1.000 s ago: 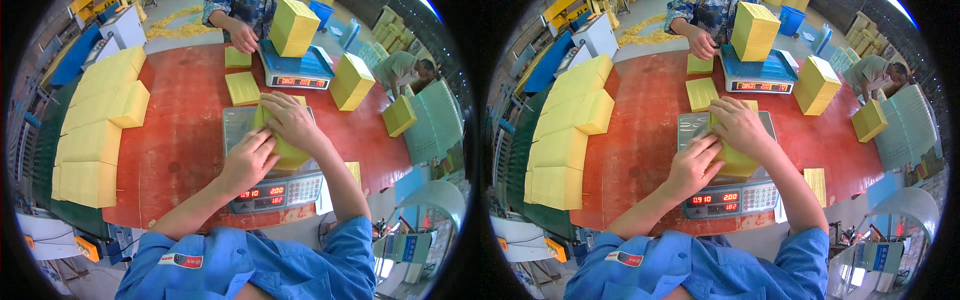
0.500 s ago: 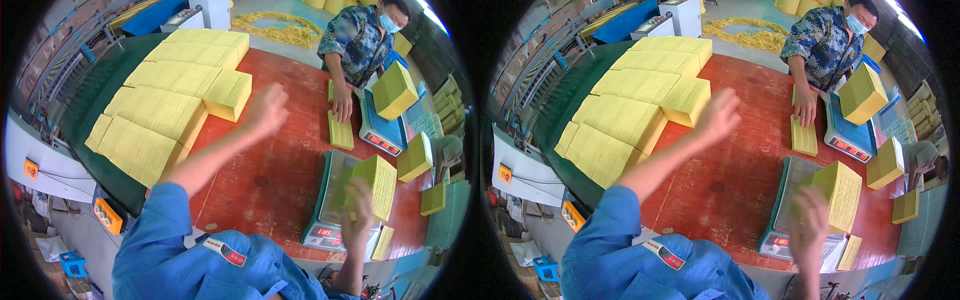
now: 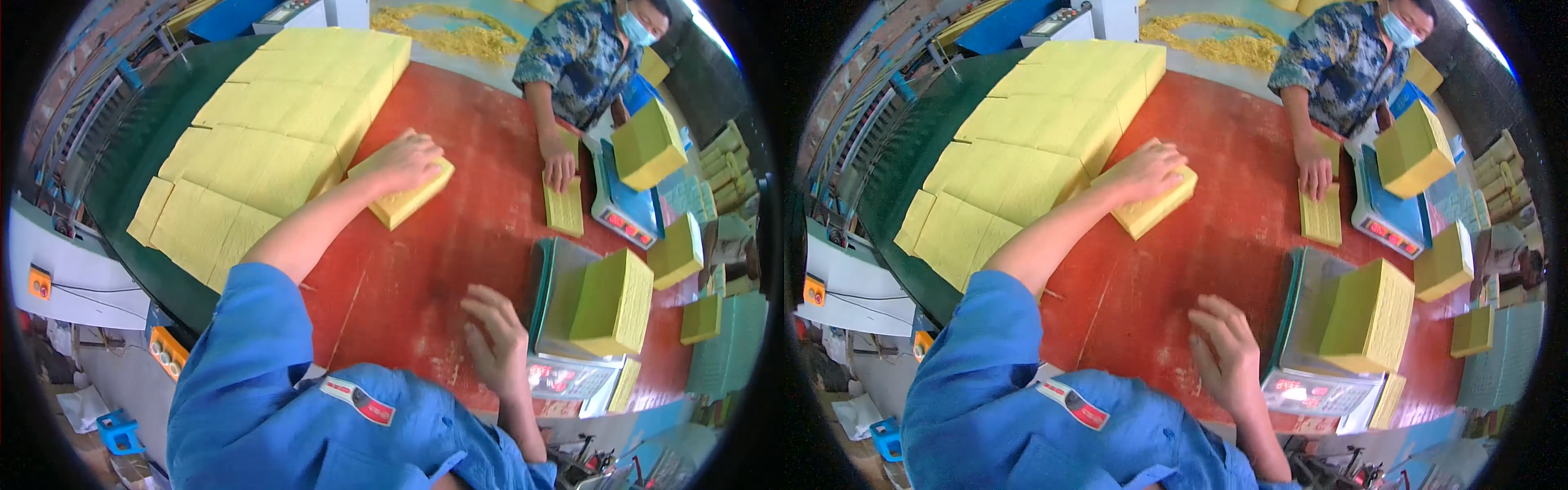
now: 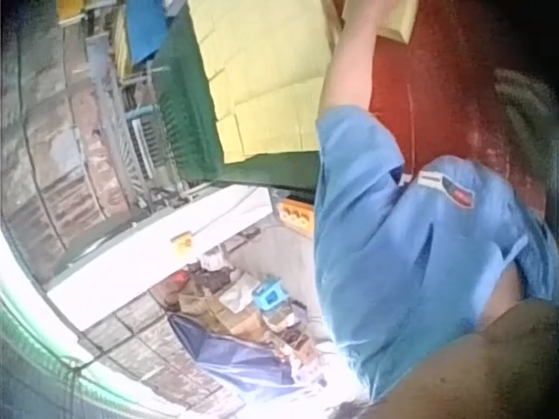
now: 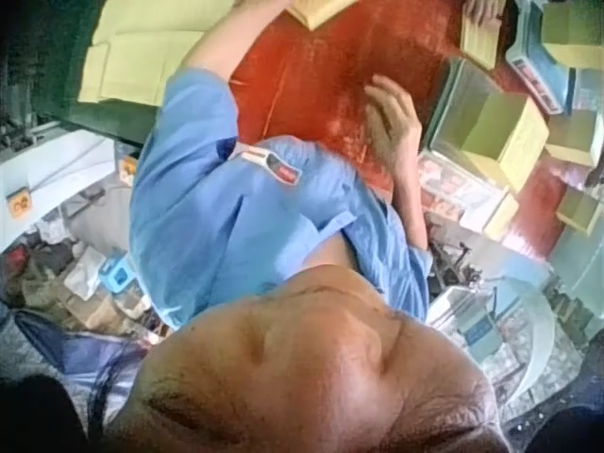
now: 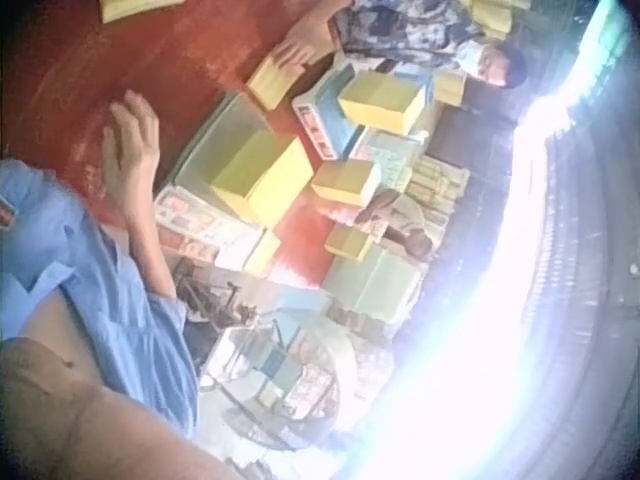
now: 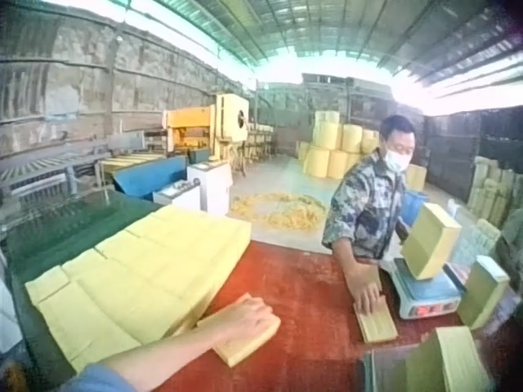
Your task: The recorder weighs stacks of yellow paper on a digital scale and organizes them into larger piles.
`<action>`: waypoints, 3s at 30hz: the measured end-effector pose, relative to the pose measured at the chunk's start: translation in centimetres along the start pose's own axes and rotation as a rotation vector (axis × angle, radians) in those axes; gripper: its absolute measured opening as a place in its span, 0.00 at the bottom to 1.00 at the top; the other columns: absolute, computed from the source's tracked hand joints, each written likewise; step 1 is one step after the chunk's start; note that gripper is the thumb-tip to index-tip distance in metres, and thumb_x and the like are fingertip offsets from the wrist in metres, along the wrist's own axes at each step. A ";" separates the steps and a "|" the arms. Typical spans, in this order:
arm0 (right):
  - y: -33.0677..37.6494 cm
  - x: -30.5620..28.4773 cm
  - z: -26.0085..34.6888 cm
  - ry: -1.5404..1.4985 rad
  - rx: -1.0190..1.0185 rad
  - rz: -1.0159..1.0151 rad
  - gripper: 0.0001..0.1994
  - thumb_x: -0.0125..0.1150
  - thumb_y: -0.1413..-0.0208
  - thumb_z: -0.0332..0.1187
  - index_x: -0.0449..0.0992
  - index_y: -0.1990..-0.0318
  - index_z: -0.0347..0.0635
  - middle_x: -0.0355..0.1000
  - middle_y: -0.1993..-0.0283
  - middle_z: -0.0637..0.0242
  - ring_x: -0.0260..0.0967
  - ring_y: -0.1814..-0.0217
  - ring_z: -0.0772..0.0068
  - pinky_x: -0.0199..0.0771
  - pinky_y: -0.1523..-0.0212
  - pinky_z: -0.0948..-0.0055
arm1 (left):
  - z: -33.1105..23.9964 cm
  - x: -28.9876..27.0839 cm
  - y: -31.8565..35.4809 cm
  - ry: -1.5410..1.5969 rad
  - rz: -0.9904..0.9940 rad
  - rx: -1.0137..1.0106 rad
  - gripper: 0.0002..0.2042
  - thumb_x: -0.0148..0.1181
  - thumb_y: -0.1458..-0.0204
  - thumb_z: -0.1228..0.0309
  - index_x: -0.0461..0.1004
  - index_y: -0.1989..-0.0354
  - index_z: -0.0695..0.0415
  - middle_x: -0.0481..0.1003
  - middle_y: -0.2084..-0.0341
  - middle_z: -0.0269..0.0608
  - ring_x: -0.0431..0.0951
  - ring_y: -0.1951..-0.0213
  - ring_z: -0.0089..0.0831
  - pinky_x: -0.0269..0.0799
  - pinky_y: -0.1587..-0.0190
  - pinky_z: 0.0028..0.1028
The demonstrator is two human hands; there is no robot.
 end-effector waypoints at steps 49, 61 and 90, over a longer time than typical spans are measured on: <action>16.6 2.6 -8.7 -0.581 0.445 0.425 0.34 0.56 0.40 0.53 0.64 0.37 0.31 0.72 0.46 0.44 0.75 0.48 0.58 0.74 0.48 0.64 | -36.2 -1.8 30.2 1.838 -0.610 -1.092 0.32 0.46 0.39 0.49 0.57 0.33 0.59 0.66 0.39 0.47 0.68 0.39 0.38 0.66 0.39 0.39; 13.1 -22.4 -7.9 -0.467 0.199 -0.548 0.24 0.52 0.35 0.39 0.67 0.41 0.27 0.68 0.40 0.52 0.65 0.38 0.66 0.62 0.37 0.71 | -37.6 -6.7 -2.7 1.986 -0.226 -0.422 0.23 0.48 0.36 0.57 0.65 0.39 0.58 0.72 0.48 0.44 0.73 0.47 0.31 0.70 0.45 0.33; 9.9 -27.1 -17.7 -0.943 0.399 -0.459 0.19 0.49 0.37 0.32 0.70 0.42 0.31 0.75 0.50 0.59 0.72 0.51 0.70 0.72 0.50 0.72 | -39.0 -3.6 -13.3 1.371 0.103 -0.518 0.38 0.50 0.52 0.33 0.68 0.39 0.46 0.73 0.48 0.38 0.72 0.49 0.30 0.69 0.54 0.36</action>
Point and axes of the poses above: each hand's wrist, its own y-axis away from the middle knuckle, its own x-axis out of the palm, z = x × y, the point moved 3 cm from there along -y, towards the middle knuckle
